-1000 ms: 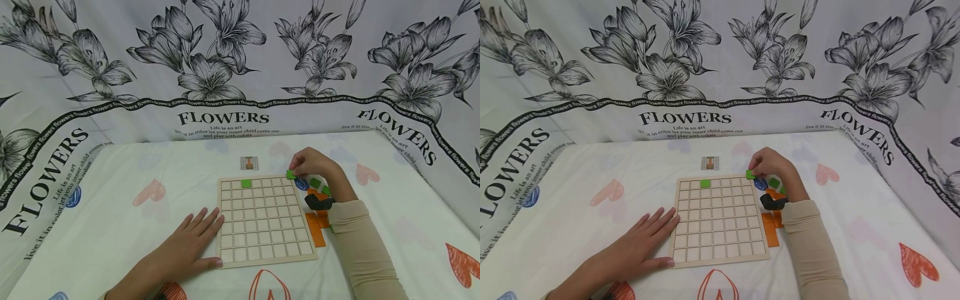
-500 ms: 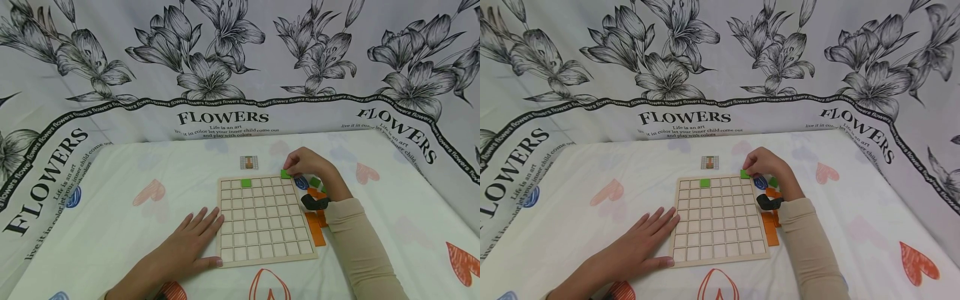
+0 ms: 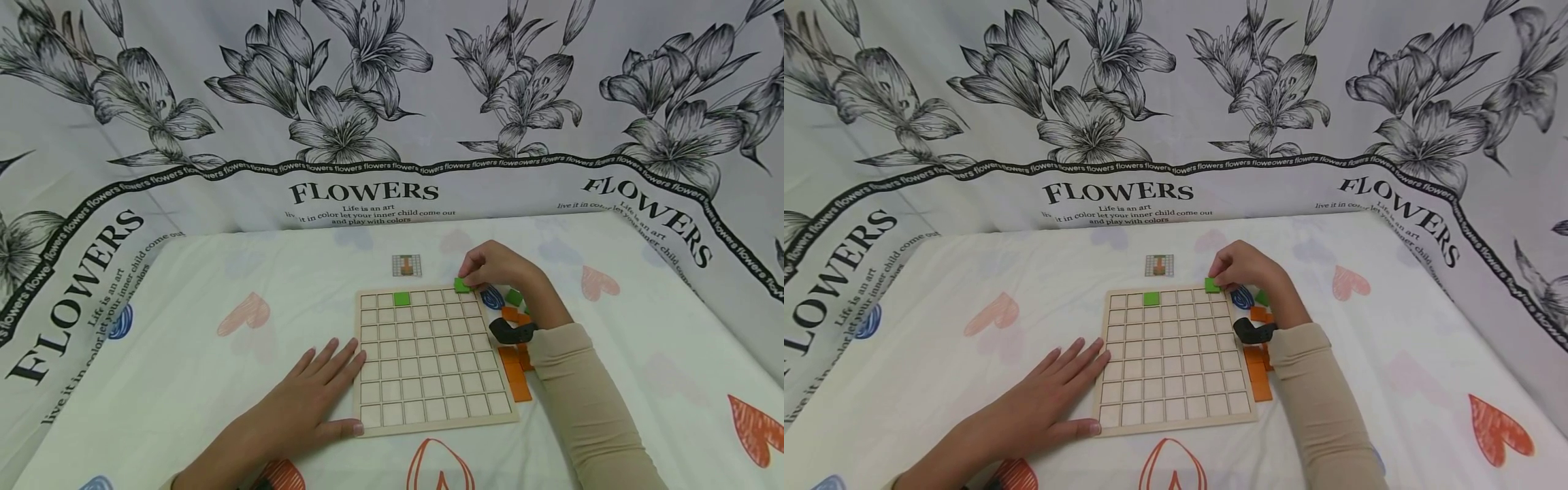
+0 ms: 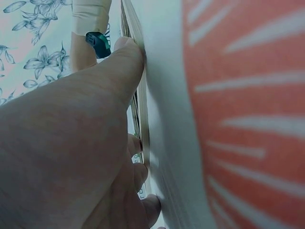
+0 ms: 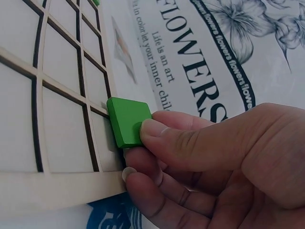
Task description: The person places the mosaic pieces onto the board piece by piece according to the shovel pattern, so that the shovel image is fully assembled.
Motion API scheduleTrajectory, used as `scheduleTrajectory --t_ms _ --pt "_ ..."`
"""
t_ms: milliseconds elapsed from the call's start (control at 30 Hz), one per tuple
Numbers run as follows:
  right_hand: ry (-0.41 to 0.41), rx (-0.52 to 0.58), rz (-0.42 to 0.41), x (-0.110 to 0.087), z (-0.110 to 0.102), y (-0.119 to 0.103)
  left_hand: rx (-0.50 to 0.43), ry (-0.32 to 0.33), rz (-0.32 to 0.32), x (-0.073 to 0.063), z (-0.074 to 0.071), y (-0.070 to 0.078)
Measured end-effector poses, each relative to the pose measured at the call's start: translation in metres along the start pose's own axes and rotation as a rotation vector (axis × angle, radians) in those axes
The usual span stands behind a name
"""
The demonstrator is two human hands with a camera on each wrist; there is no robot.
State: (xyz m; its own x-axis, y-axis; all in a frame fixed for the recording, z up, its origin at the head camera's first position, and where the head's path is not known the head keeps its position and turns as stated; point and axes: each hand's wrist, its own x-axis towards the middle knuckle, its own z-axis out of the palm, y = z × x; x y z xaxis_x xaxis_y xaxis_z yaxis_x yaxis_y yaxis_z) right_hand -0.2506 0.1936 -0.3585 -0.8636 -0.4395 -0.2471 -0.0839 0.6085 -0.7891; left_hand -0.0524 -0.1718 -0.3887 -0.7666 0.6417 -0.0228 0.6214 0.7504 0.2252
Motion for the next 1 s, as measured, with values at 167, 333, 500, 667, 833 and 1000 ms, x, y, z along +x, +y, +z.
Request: scheduleTrajectory --t_ms 167,333,500,667,833,1000 --pt "-0.009 -0.016 -0.014 0.001 0.003 -0.003 0.006 0.007 0.003 0.000 0.000 0.000" --pt "-0.025 -0.002 -0.011 0.003 0.005 -0.004 0.010 0.007 0.002 0.000 -0.001 0.000" --pt "-0.039 0.018 -0.009 0.006 0.008 -0.005 0.014 0.008 0.004 0.001 -0.001 0.000" --pt "-0.051 0.027 -0.033 0.005 0.012 -0.011 0.011 0.006 0.005 0.001 0.000 -0.001" --pt "-0.056 0.023 -0.053 0.006 0.018 -0.016 0.003 0.004 0.001 0.001 0.000 0.000" --pt "-0.062 0.023 -0.060 0.008 0.023 -0.017 0.003 0.006 0.004 0.001 0.000 0.000"
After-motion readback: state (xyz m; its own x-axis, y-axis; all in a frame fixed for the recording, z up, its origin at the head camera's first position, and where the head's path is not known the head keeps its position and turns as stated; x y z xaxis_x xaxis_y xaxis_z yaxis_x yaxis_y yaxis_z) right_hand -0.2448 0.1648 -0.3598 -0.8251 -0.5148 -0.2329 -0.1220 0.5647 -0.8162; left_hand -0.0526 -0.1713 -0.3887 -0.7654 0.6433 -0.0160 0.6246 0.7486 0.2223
